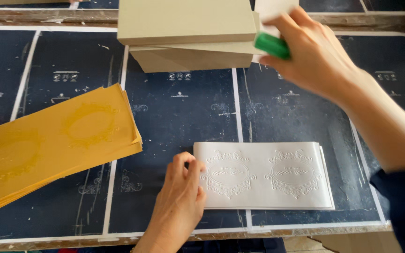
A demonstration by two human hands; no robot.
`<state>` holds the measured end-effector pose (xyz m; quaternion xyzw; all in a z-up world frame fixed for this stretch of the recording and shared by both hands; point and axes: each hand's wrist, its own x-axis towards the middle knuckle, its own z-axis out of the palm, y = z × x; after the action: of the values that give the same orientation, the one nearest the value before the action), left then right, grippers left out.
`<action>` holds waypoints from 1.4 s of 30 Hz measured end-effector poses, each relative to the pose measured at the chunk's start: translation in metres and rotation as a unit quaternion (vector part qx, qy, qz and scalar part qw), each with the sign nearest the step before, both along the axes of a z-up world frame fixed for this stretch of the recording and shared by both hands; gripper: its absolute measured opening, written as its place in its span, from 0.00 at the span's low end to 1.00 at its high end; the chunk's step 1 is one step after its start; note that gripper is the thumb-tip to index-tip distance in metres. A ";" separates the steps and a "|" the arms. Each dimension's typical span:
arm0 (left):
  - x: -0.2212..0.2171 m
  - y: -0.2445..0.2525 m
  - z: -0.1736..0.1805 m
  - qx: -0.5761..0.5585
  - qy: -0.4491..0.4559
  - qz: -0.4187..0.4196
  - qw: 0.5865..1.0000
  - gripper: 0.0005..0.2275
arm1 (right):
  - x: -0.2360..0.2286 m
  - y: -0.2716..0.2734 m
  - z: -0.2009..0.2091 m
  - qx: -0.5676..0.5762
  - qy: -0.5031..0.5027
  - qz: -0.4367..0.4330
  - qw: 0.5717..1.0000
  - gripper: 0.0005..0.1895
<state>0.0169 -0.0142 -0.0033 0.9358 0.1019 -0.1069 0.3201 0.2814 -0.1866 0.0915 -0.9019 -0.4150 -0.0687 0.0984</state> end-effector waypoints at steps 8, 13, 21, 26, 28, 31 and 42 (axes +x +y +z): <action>-0.007 0.008 -0.019 -0.064 -0.043 -0.029 0.997 0.11 | 0.099 0.059 -0.020 -0.084 0.114 -0.083 0.986 0.24; -0.010 0.012 -0.019 -0.082 -0.127 -0.024 0.988 0.10 | 0.125 0.051 -0.027 0.004 0.212 -0.122 0.970 0.11; -0.014 0.019 -0.010 -0.104 -0.175 0.017 0.979 0.08 | 0.096 0.053 -0.016 -0.075 0.153 -0.097 0.981 0.16; -0.010 0.023 0.006 -0.179 -0.214 0.051 0.959 0.07 | 0.099 0.035 -0.035 -0.063 0.082 -0.045 0.994 0.13; -0.008 0.027 0.014 -0.244 -0.180 0.160 0.939 0.10 | 0.053 0.018 -0.025 -0.095 -0.431 0.101 0.891 0.12; 0.000 0.041 0.013 -0.529 -0.216 0.262 0.778 0.22 | -0.032 -0.032 -0.006 -0.046 -0.425 0.076 0.901 0.10; 0.004 0.018 0.037 -0.589 -0.083 0.321 0.737 0.19 | -0.169 -0.165 -0.063 0.133 -0.245 0.146 0.949 0.11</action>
<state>0.0205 0.0039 0.0337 0.4778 0.2858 0.0419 0.8296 0.1122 -0.3517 0.0284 -0.7656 -0.5409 -0.3264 0.1216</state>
